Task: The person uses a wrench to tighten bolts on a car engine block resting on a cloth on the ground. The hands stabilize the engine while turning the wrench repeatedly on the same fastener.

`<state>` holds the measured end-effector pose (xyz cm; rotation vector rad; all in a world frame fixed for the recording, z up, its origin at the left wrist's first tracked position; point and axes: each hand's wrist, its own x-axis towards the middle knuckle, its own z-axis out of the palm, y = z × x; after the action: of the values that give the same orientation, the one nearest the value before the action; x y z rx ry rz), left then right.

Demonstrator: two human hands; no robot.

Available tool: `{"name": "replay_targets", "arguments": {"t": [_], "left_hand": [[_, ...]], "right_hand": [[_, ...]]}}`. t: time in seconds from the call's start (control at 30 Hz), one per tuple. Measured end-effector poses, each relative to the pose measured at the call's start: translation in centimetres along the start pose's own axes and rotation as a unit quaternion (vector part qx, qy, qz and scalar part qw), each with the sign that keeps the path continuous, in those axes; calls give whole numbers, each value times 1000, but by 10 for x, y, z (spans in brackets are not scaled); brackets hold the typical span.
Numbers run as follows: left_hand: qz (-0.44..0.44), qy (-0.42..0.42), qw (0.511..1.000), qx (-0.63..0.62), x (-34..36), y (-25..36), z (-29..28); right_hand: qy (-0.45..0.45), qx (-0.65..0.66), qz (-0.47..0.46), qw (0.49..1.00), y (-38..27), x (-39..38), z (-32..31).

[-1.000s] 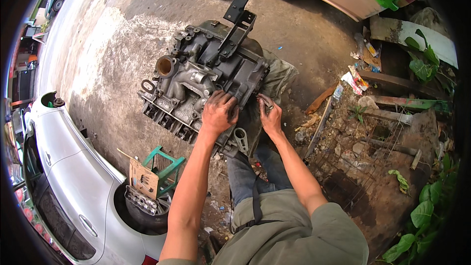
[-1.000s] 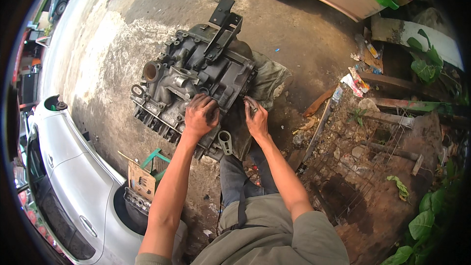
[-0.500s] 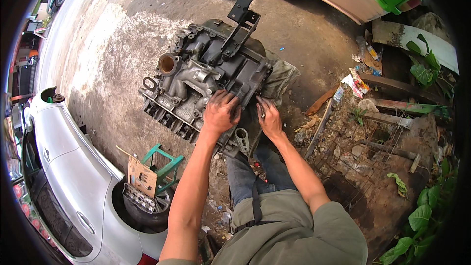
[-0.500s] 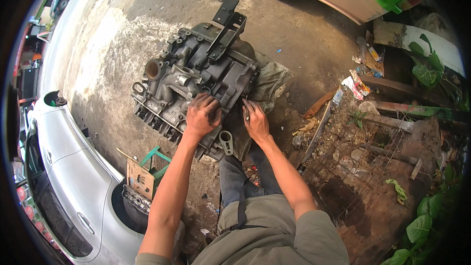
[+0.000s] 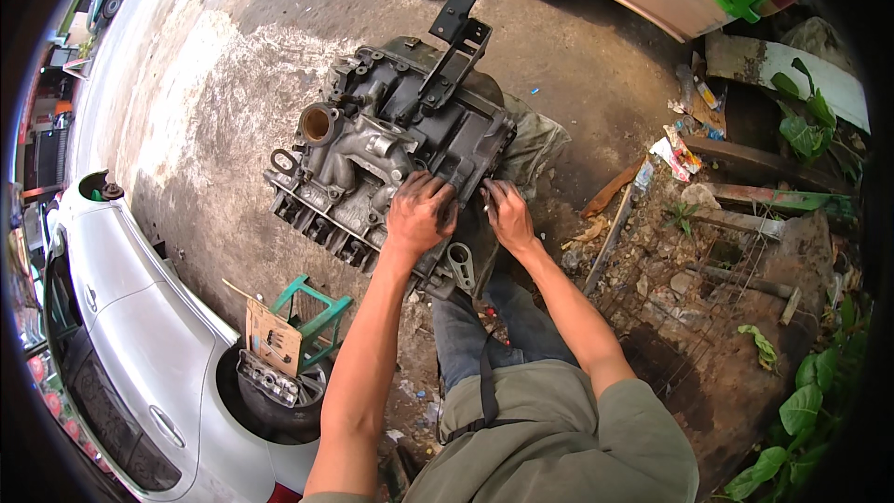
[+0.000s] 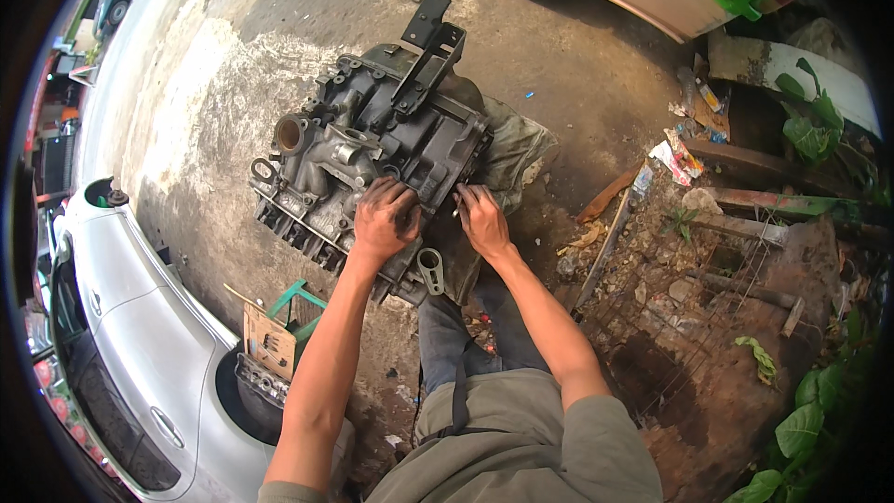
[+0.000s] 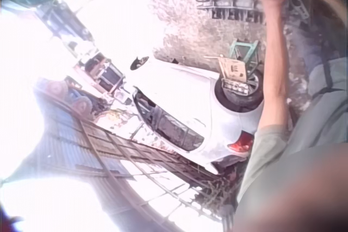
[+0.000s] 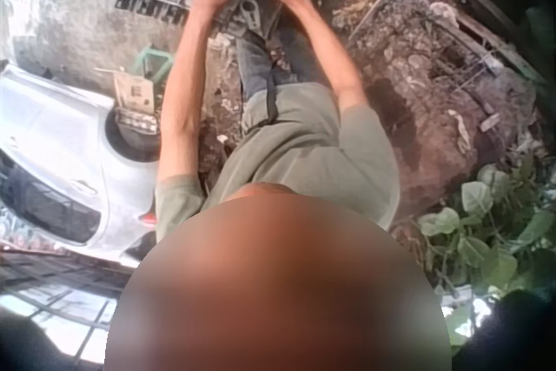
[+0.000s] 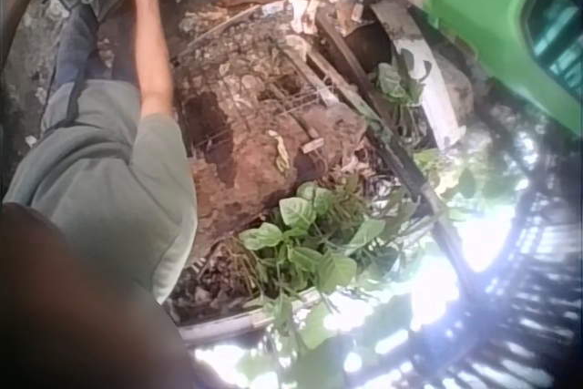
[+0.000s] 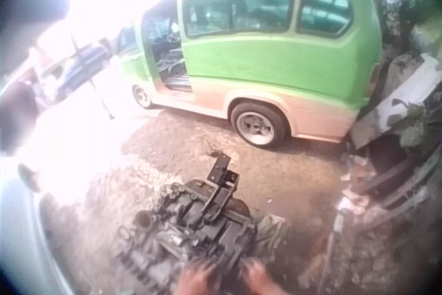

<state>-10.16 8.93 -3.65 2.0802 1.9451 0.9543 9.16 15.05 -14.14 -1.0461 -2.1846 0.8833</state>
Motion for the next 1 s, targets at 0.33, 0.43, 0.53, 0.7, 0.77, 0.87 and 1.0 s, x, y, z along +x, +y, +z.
{"name": "replay_targets", "arguments": {"t": [0.33,0.43,0.53,0.7,0.77,0.87,1.0], "left_hand": [[2,10,1000,0,-1,-2,3],[-4,4,1000,-5,-3,-2,2],[2,10,1000,-4,-2,-1,3],[1,4,1000,-14,-1,-1,1],[-1,5,1000,-10,-2,-2,2],[0,2,1000,-5,-3,-2,3],[-7,-37,999,7,-3,-4,1]], "right_hand": [[87,559,610,555,91,24,43],[104,607,593,518,98,11,55],[177,602,600,495,94,1,51],[206,525,493,663,66,-8,33],[186,475,410,756,52,-12,24],[158,381,309,857,29,-16,14],[126,253,260,923,2,-22,8]]}}
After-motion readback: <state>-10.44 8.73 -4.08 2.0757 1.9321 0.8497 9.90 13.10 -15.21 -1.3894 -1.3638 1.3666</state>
